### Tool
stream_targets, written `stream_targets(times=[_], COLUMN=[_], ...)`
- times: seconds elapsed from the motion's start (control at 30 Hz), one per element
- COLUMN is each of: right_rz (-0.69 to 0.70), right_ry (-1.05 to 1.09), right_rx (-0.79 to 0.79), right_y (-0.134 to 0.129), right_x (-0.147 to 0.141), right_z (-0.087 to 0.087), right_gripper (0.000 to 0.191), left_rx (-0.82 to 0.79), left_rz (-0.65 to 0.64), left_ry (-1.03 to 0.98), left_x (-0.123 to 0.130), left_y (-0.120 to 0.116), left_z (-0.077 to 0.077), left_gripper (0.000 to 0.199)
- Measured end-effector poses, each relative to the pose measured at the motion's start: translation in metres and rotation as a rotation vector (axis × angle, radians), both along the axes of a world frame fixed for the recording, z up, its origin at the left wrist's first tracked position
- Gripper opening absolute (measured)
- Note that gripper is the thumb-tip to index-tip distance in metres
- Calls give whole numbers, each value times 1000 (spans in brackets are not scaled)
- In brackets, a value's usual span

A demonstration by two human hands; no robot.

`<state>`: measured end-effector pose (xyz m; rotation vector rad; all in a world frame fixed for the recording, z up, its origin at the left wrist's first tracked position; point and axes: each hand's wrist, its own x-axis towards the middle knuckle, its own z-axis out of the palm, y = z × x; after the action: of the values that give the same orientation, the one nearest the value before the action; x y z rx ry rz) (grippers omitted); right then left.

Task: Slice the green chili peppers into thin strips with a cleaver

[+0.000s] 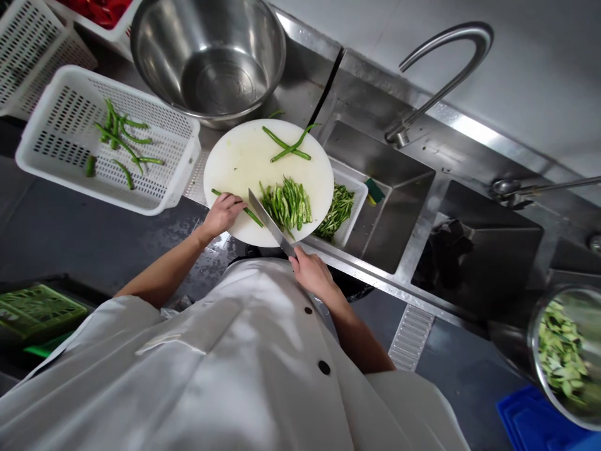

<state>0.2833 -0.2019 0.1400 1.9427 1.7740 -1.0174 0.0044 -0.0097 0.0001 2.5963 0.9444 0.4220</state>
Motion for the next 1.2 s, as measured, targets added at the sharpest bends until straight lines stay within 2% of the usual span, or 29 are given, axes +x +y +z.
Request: stream_targets(times=[0.1,0.37,0.47,0.57,0.73,0.8,1.03,1.2], right_rz=[3,10,24,38,77,100,85,112], right_ry=[7,3,-5,-19,-50,-54,-43,-40], right_rx=[7,-13,-21,-30,-77,-99,-64,-75], right_y=[0,0,2,3,-1,1,29,26], right_x=[1,-2,-3,-6,-11,-15,-40,-33], right_z=[-1,-2,-1,8,36,41,15,25], right_gripper=[42,42,42,40,36,35,36,38], left_rx=[25,-28,-23,-6,-23,-17,-34,-20], left_rz=[73,0,7,55,148,155,115,124], left_ry=[-11,-37,-22,13,43,39,21,-2], left_x=[3,-1,-2,1,8,11,10,9], left_y=[0,-8,-10,-13,-21,-24,-25,-25], left_z=[0,-8,-8,-7,-8,-8,-6,-10], left_gripper=[41,35,33,32,32,32,32,32])
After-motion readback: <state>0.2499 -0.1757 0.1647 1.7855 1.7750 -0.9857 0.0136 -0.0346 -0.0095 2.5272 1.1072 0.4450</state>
